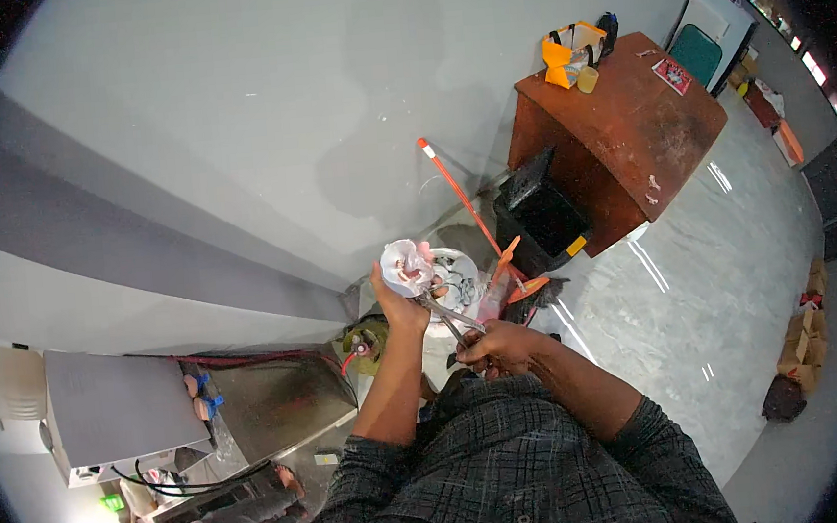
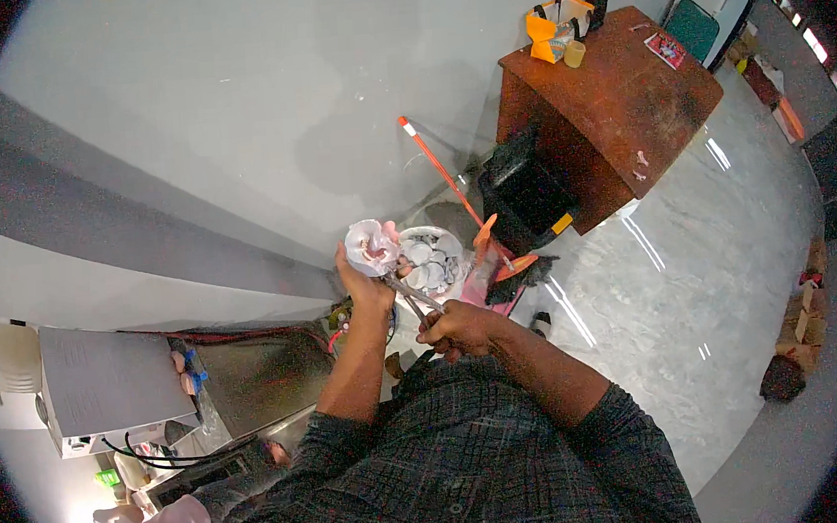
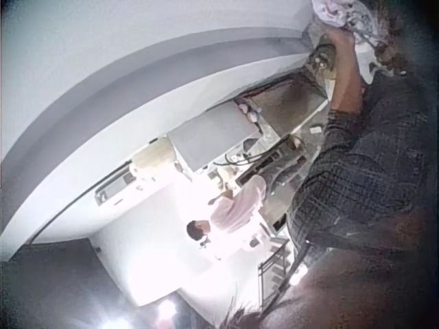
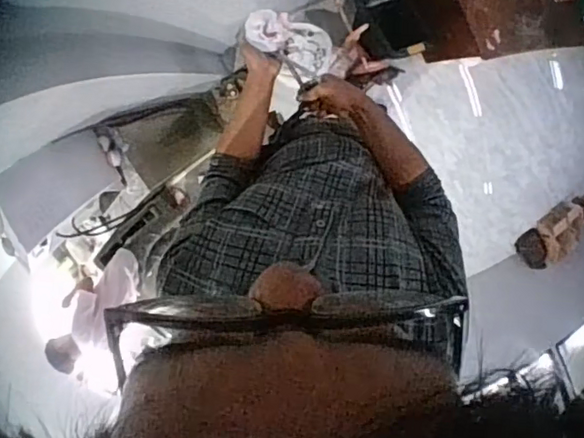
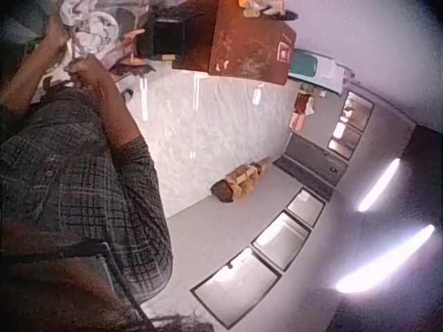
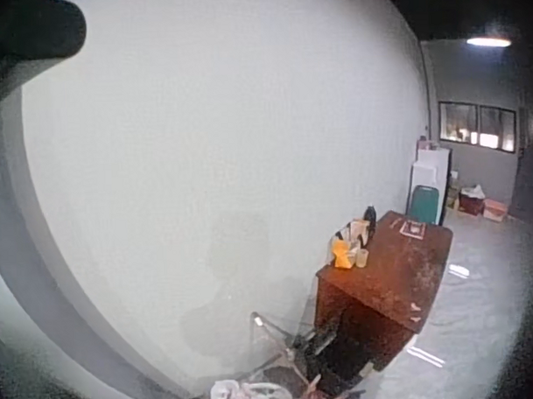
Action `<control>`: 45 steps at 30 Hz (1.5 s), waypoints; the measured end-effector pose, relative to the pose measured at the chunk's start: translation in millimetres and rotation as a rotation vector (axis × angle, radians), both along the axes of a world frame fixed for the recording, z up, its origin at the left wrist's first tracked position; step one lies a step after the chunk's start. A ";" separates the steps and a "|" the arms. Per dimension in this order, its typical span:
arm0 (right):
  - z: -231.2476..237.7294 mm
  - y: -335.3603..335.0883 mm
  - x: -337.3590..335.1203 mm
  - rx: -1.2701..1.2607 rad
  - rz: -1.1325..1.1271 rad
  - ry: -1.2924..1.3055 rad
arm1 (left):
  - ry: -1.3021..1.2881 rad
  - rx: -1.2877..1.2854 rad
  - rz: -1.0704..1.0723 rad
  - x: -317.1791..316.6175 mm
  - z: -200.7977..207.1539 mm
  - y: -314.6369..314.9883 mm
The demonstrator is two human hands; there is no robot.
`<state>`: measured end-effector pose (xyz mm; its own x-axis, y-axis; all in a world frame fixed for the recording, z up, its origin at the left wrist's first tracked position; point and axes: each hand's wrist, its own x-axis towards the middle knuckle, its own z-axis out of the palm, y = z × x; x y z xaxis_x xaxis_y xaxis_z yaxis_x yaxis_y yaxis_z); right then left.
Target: The person uses pliers to break away pieces of plaster from a dental mold, then uses their fingers to pick off smaller bits of plaster to reveal the dental prosthetic inside.
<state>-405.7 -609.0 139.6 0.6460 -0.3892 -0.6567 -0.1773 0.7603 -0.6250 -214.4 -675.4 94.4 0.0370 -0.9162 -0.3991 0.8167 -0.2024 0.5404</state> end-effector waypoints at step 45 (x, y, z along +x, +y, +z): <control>-11.4 -10.8 7.0 0.186 -0.190 -0.052 | 0.109 0.040 -0.114 -2.3 14.4 -21.8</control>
